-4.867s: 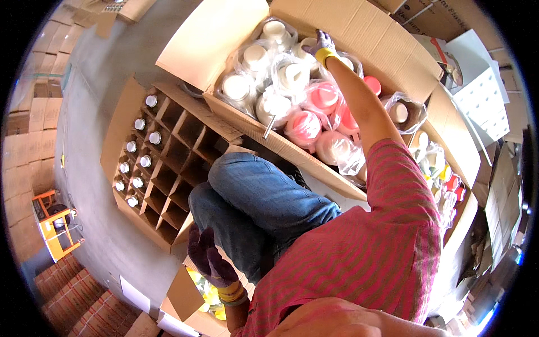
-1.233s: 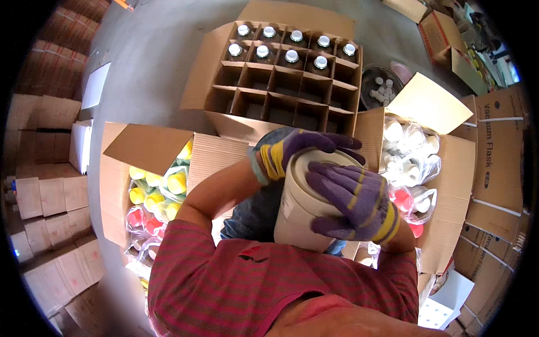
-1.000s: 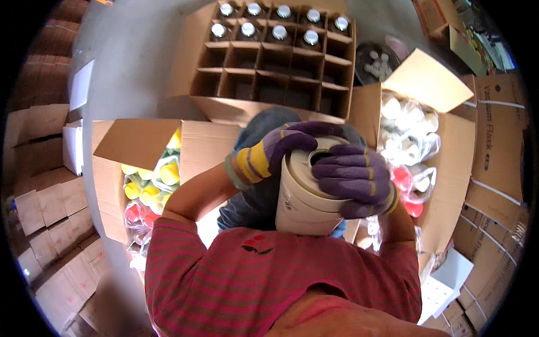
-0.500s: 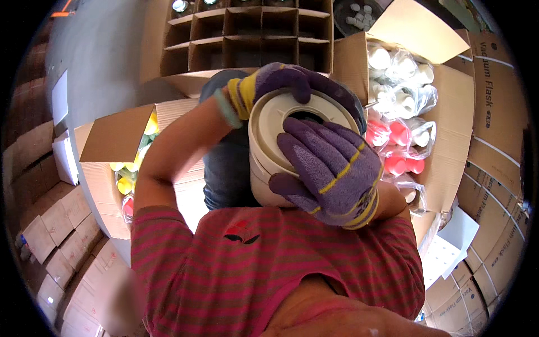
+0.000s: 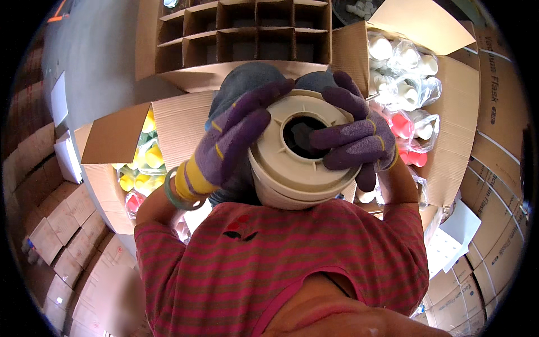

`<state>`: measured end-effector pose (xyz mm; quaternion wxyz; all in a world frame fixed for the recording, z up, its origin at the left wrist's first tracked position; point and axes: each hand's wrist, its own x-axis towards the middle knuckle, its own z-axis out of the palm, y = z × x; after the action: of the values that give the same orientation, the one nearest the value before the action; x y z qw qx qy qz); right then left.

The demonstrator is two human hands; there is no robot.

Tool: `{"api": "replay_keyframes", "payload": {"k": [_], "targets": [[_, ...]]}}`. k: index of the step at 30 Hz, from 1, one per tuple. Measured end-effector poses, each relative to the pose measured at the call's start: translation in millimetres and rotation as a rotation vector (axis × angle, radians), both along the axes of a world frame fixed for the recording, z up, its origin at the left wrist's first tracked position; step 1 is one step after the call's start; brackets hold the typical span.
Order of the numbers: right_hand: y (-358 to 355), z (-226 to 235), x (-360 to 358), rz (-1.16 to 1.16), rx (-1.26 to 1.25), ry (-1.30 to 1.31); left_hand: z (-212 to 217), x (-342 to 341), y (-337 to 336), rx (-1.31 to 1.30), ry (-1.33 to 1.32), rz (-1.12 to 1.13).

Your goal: The person assembles vacuum flasks by inserting inner metal liners into outer plastic shells, placing lids on top, and wrapping each completed unit in a plastic bag. The person repeats this process for multiple flasks of different colors.

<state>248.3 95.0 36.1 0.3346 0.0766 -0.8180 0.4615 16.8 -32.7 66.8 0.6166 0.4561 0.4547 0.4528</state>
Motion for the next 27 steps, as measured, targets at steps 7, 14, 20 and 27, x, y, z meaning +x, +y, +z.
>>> {"api": "replay_keyframes", "payload": {"k": [7,14,20,27], "targets": [[-48,86,-47,-0.123,0.397,-0.380,-49,16,83,-0.026,-0.664,-0.498],[-29,62,-34,0.050,0.284,-0.329,-32,-7,52,0.069,-0.259,-0.409],[24,10,-1,0.111,0.215,-0.209,-24,-37,-12,-0.058,0.003,-0.153],[-53,60,-61,-0.180,0.436,-0.146,-52,-12,66,0.120,-0.364,-0.292]]}}
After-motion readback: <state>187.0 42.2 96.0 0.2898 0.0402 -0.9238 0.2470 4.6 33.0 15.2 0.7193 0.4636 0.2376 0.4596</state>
